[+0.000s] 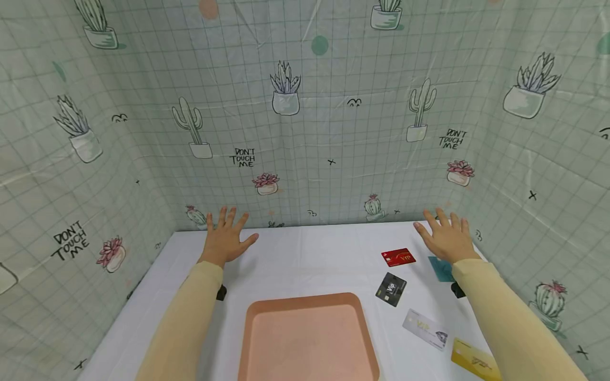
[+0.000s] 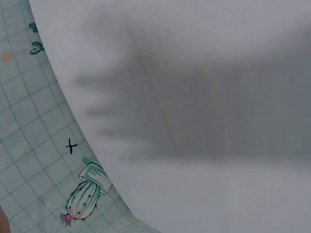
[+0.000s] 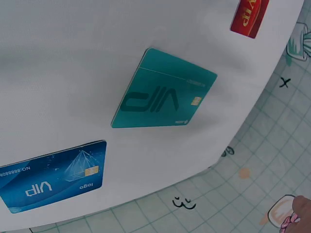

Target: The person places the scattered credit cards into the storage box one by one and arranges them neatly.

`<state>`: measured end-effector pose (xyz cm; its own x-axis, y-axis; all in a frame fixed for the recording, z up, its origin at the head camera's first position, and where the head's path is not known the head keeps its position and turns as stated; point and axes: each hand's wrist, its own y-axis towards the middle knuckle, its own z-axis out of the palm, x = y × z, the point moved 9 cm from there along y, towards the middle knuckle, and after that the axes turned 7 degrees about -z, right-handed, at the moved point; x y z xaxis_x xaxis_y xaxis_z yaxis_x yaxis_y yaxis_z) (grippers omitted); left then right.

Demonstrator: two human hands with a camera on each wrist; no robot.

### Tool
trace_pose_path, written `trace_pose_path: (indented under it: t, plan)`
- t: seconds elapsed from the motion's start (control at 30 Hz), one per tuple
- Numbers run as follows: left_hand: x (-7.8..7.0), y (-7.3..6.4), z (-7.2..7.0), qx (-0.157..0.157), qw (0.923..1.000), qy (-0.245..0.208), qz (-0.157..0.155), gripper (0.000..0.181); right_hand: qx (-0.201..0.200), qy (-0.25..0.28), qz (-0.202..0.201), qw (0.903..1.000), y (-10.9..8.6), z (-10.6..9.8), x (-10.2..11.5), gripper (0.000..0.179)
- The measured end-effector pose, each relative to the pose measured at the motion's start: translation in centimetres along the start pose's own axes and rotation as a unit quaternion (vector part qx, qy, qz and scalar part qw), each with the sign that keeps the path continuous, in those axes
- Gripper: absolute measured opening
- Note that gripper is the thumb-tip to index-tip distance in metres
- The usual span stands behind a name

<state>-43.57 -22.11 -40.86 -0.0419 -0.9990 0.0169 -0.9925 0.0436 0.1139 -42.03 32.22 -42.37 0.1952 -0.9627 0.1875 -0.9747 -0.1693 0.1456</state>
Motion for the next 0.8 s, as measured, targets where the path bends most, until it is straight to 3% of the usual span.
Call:
trace_pose_path:
  t: [0.47, 0.8]
  plan:
    - [-0.8, 0.4, 0.1, 0.005, 0.9999, -0.015, 0.002, 0.084, -0.04, -0.002, -0.011, 0.9991, 0.0, -1.9, -0.6, 0.082]
    - [-0.3, 0.5, 0.4, 0.018, 0.9997, -0.018, -0.005, 0.084, -0.013, -0.005, -0.014, 0.9998, -0.3, -2.4, -0.8, 0.083]
